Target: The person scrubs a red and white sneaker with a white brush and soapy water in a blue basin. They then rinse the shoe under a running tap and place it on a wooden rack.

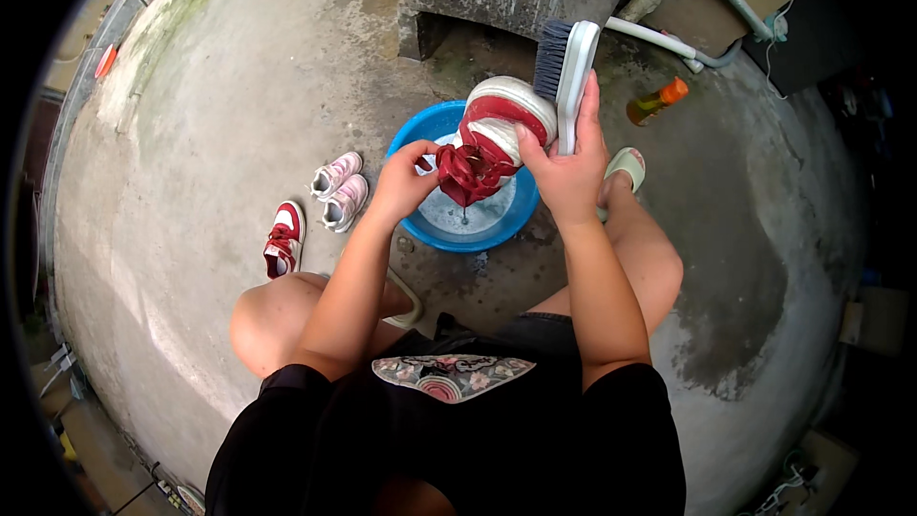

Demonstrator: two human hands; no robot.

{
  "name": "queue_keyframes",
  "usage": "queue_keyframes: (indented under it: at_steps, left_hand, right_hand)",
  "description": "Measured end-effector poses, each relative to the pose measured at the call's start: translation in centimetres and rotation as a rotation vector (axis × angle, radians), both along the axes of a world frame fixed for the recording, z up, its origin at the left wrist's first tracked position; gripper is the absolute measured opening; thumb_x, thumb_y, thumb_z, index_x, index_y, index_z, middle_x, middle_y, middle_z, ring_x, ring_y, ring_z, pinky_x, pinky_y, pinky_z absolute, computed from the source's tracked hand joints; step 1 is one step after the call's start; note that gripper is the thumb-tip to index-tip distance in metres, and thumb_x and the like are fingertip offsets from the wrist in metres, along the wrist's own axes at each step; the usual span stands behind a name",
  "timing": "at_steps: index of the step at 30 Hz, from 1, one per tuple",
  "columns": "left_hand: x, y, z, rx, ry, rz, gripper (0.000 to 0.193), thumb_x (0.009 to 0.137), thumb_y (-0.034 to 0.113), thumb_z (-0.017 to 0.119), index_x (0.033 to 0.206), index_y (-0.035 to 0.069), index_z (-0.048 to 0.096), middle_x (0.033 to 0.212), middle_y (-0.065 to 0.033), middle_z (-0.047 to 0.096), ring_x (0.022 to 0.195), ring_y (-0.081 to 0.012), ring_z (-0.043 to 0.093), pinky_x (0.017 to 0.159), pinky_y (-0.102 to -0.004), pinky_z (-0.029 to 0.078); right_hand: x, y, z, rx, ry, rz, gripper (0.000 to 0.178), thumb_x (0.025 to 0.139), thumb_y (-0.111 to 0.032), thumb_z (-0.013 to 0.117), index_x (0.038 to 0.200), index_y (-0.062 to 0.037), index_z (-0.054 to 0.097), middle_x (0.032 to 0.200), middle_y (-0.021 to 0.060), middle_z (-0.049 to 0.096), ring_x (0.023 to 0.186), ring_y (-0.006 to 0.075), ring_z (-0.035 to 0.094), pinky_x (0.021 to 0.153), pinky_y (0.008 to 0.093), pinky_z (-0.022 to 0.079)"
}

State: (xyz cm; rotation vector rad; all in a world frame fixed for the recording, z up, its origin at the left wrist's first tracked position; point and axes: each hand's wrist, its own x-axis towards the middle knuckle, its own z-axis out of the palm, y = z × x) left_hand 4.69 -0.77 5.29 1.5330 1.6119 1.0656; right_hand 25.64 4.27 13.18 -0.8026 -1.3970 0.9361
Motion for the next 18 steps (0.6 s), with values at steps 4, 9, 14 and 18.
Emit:
queue_keyframes:
  at_steps: [4,9,14,18]
  left_hand:
    - [0.0,0.1,2.3,0.037,-0.015,0.122,0.009,0.076,0.008,0.069,0.079,0.005,0.062,0.069,-0.0055,0.063,0.058,-0.0151,0.057,0.055,-0.0277,0.046]
    - [2.6,-0.1,4.2,0.370,-0.591,0.099,0.008,0.080,0.006,0.066,0.078,0.002,0.060,0.075,-0.0047,0.065,0.064,-0.0084,0.057,0.061,-0.0249,0.046]
    - [1.2,-0.3,1.7,-0.100,-0.348,-0.173,0.008,0.082,0.006,0.061,0.086,0.000,0.061,0.093,-0.0081,0.066,0.073,-0.0100,0.059,0.065,-0.0249,0.048]
    - [3.4,-0.5,3.1,-0.117,-0.728,0.269,0.020,0.092,0.018,0.058,0.100,0.000,0.060,0.094,-0.0067,0.066,0.082,-0.0146,0.063,0.067,-0.0260,0.051]
  right_hand:
    - [0.7,-0.1,0.2,-0.109,0.025,-0.115,0.087,0.078,0.007,0.066,0.147,0.0014,0.013,0.136,0.0143,0.042,0.113,0.0194,0.052,0.092,0.0289,0.047]
    - [1.6,1.0,-1.9,-0.087,0.061,-0.220,0.080,0.080,0.001,0.068,0.145,0.0033,0.021,0.129,0.0121,0.047,0.104,0.0140,0.054,0.081,0.0224,0.047]
    - [2.2,1.6,-3.3,-0.138,0.187,-0.257,0.060,0.082,0.001,0.066,0.135,-0.0027,0.037,0.106,0.0033,0.056,0.078,0.0069,0.053,0.060,0.0189,0.042]
    - [1.5,1.2,-2.6,-0.161,0.266,-0.270,0.048,0.083,0.000,0.066,0.126,-0.0082,0.046,0.087,-0.0029,0.059,0.057,0.0009,0.046,0.042,0.0164,0.030]
